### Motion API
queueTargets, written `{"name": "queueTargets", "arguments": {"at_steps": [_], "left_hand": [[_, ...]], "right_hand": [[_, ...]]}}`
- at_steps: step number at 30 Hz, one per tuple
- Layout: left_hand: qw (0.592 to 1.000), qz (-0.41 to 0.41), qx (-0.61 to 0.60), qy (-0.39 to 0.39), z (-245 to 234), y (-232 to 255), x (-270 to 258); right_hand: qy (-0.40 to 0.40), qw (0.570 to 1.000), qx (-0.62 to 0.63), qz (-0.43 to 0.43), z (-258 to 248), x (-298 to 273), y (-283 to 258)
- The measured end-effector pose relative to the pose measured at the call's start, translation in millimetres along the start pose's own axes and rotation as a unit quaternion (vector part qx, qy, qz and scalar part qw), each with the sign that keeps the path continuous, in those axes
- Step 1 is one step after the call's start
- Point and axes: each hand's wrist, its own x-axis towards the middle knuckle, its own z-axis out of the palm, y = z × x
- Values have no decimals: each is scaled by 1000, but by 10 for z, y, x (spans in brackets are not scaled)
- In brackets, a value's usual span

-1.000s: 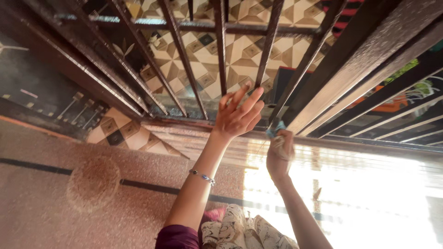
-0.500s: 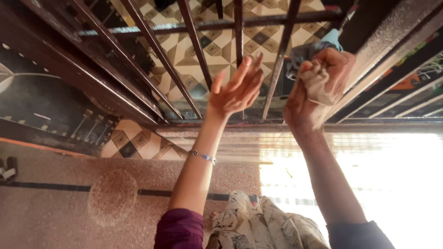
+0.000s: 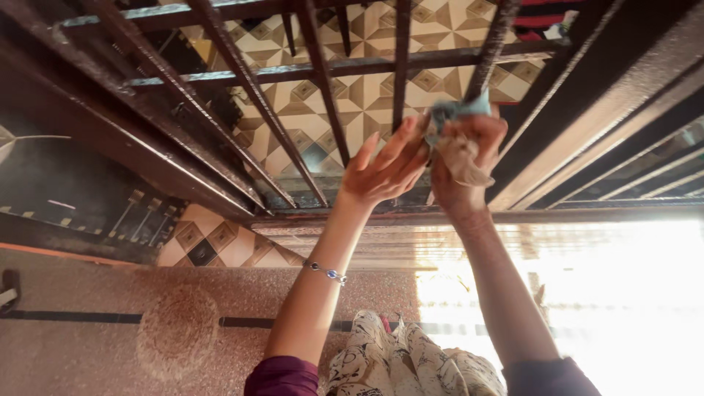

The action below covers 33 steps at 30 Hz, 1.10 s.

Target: The person cleans the vertical bars of a metal gate with a blue cloth, wiping both sides of the bars and moving the cloth up and down the length of the metal.

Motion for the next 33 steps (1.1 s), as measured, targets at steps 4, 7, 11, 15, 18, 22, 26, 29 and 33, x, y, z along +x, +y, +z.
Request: {"name": "queueTargets", "arguments": {"at_steps": [4,7,11,15,18,22,26,29,33], "left_hand": [[999,-1,22,-32,-133,-46,56],[999,-1,32,-41,-206,-55,94],[1000,-3,8,-19,-116,-36,91],[999,3,5,-44,-101,-28,3],[999,-4,-9,-30,-49,-5,-35],[998,-11,-46,-35,-28,12,-136],[998,-11,-66,-23,7,18,-142],[996,-10,-84,-26,-28,-19,-105],[999,2,-29,-36,-72,-29,-3]], "right_hand": [[-56,994,94,0,2,-552,191],[-65,992,95,43,15,-1015,259],[-102,993,21,50,-116,-1316,292],[-88,973,92,193,-167,-1121,51],[-25,978,179,103,-141,-599,-173],[-3,981,169,94,-137,13,-178],[21,925,351,145,-87,54,241],[-2,952,261,161,-97,-461,534],[-63,975,127,170,-53,-1458,810]]}}
